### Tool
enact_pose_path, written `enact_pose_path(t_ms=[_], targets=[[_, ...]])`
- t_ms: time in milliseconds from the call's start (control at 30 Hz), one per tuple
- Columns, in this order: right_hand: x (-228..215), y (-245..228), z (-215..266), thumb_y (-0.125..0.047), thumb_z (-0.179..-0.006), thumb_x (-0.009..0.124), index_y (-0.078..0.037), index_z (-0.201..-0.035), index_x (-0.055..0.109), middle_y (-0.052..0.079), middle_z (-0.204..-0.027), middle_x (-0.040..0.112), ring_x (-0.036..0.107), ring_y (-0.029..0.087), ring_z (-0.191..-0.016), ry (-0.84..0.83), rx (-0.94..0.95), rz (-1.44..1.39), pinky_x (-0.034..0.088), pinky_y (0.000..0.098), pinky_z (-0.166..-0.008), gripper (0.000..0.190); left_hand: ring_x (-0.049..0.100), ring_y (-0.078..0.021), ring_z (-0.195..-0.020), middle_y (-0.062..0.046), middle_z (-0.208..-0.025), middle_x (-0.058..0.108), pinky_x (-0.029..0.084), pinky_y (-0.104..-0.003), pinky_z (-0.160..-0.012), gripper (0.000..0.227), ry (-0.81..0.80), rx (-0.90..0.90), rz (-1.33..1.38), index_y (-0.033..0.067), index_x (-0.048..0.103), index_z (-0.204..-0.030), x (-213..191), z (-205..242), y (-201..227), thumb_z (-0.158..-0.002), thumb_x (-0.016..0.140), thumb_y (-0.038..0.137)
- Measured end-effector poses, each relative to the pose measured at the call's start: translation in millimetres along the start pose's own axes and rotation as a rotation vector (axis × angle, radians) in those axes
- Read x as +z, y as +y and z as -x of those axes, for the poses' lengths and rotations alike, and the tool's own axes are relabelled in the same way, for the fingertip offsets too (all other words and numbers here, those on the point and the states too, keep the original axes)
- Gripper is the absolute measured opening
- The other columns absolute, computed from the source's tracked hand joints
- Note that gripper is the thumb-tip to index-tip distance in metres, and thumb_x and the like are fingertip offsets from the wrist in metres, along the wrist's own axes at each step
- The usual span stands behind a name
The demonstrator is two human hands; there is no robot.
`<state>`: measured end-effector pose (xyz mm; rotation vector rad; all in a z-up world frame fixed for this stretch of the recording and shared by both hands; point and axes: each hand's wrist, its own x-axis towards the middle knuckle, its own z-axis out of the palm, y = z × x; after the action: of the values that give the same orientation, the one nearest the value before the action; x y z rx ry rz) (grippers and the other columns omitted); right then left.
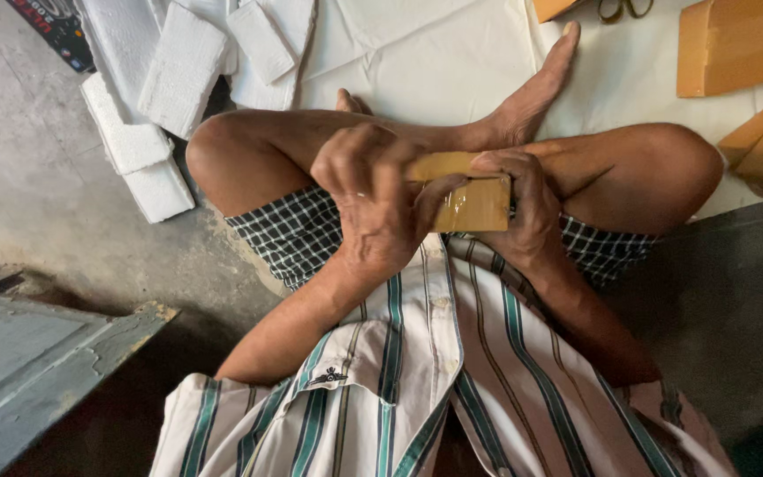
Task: The person sits on the floor and packs small cardboard boxes. They place white foam inserts and a product box into each carton, then seal the boxes using a tape dispenser. The person repeats this process for multiple boxes.
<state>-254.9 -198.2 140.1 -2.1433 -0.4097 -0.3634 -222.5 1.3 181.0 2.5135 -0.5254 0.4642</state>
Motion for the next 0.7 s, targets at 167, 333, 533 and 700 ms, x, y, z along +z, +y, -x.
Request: enact_pose_path(t_ms=[167, 333, 533, 700], targets=[[-1.3, -6.9, -9.3, -0.022, -0.087, 0.092, -0.001, -0.124, 0.049, 0.013, -0.117, 0.066, 0.070, 0.030, -0.109, 0.056, 0.011, -0.008, 0.059, 0.0409, -0.098, 0.061, 0.050, -0.0294, -0.131, -0.011, -0.136, 0.055, 0.043, -0.049, -0.112, 0.038, -0.119, 0.470, 0.043, 0.0054, 0.068, -0.128, -12.4, -7.2, -8.3, -0.096, 0.080, 0.020], [-7.7, -3.7, -10.7, -0.014, -0.089, 0.089, 0.000, -0.125, 0.050, 0.014, -0.119, 0.064, 0.069, 0.030, -0.112, 0.041, 0.062, -0.020, 0.059, 0.0409, -0.099, 0.055, 0.058, -0.0368, -0.123, -0.023, -0.135, 0.056, 0.049, -0.051, -0.109, 0.060, -0.318, 0.457, 0.097, -0.0122, 0.059, -0.132, -23.5, -14.7, 6.3, -0.089, 0.070, 0.028], [-2.7, 0.1, -7.0, -0.013, -0.087, 0.090, 0.000, -0.123, 0.051, 0.015, -0.119, 0.063, 0.067, 0.032, -0.112, 0.018, 0.029, -0.012, 0.058, 0.0417, -0.097, 0.055, 0.059, -0.0367, -0.121, -0.025, -0.131, 0.058, 0.049, -0.048, -0.108, 0.058, -0.420, 0.341, 0.097, -0.0111, 0.048, -0.143, -23.7, -19.9, 11.1, -0.092, 0.066, 0.011], [-6.7, 13.4, -5.0, -0.016, -0.090, 0.082, 0.000, -0.133, 0.049, 0.016, -0.132, 0.059, 0.062, 0.032, -0.125, -0.167, 0.036, -0.097, 0.055, 0.0446, -0.106, 0.056, 0.063, -0.0382, -0.100, -0.024, -0.109, 0.063, 0.050, -0.048, -0.092, 0.055, -0.589, 0.240, 0.148, -0.0095, 0.054, -0.124, -16.8, -25.9, 7.5, -0.081, 0.072, 0.021]])
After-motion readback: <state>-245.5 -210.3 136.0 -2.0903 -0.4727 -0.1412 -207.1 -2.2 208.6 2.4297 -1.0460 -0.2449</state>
